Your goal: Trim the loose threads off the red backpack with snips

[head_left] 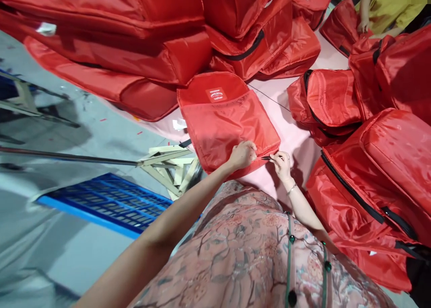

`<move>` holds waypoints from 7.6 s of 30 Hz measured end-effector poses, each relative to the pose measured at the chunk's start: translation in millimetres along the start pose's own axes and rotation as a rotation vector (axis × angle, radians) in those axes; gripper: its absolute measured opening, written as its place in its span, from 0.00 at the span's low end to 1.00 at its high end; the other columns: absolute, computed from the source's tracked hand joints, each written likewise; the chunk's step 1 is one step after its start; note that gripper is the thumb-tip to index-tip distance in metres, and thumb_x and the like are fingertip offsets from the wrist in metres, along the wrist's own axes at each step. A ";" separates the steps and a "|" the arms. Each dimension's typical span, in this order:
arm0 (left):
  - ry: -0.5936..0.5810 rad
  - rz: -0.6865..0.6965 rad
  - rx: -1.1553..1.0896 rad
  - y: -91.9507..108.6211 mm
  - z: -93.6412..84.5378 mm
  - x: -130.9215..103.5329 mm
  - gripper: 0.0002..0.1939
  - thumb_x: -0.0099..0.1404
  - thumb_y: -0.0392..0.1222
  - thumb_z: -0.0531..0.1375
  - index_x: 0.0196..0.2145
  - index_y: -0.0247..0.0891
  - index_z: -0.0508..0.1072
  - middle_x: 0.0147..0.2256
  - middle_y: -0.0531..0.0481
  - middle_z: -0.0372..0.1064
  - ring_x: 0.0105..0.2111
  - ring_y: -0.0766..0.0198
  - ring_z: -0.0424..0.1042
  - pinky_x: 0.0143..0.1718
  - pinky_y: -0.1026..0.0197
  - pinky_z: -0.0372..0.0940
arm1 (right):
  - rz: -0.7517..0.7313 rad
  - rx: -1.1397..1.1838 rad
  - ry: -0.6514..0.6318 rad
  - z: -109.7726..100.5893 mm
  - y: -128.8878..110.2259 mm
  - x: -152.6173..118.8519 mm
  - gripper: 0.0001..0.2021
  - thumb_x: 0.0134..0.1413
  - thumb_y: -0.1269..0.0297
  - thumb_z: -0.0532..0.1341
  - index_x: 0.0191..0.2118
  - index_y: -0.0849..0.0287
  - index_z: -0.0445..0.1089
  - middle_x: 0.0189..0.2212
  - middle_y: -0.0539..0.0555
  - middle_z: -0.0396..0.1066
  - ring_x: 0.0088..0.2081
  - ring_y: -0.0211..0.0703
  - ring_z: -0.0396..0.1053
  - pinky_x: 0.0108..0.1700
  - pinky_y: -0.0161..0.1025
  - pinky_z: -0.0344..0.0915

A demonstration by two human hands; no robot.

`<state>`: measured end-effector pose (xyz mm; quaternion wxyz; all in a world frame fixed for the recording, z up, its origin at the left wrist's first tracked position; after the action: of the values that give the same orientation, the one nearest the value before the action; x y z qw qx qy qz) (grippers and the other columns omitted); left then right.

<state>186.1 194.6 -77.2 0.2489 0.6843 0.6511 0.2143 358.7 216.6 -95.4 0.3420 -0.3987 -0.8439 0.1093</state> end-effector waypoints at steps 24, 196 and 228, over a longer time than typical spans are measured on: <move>0.013 0.009 0.012 -1.1 1.7 0.5 0.11 0.55 0.36 0.52 0.24 0.39 0.75 0.45 0.46 0.69 0.44 0.54 0.65 0.41 0.53 0.60 | -0.088 0.038 -0.151 14.4 -0.5 11.4 0.09 0.58 0.66 0.55 0.37 0.55 0.73 0.35 0.56 0.66 0.40 0.42 0.61 0.46 0.42 0.59; 0.888 0.182 0.359 -24.1 -22.9 -162.9 0.04 0.60 0.36 0.59 0.30 0.42 0.73 0.29 0.53 0.73 0.35 0.62 0.64 0.41 0.54 0.51 | 0.085 0.079 -0.608 40.6 -134.3 6.6 0.05 0.53 0.71 0.56 0.34 0.56 0.67 0.32 0.52 0.66 0.35 0.41 0.63 0.39 0.36 0.60; 0.643 -0.575 -0.967 -143.0 -5.0 -173.3 0.32 0.48 0.73 0.51 0.21 0.37 0.62 0.17 0.55 0.58 0.20 0.66 0.59 0.23 0.63 0.56 | 0.694 0.267 -0.069 -6.1 10.2 -3.4 0.30 0.45 0.42 0.55 0.47 0.60 0.68 0.47 0.63 0.70 0.50 0.59 0.66 0.51 0.53 0.63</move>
<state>60.4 26.1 -156.5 0.3693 0.1948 0.6804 0.6023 370.4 220.2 -97.2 0.3050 -0.6092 -0.6477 0.3411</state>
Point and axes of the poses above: each hand's wrist, its own x-axis towards the middle knuckle, its own z-axis out of the palm, y = z × x, the point moved 8 cm from there along x, towards the middle knuckle
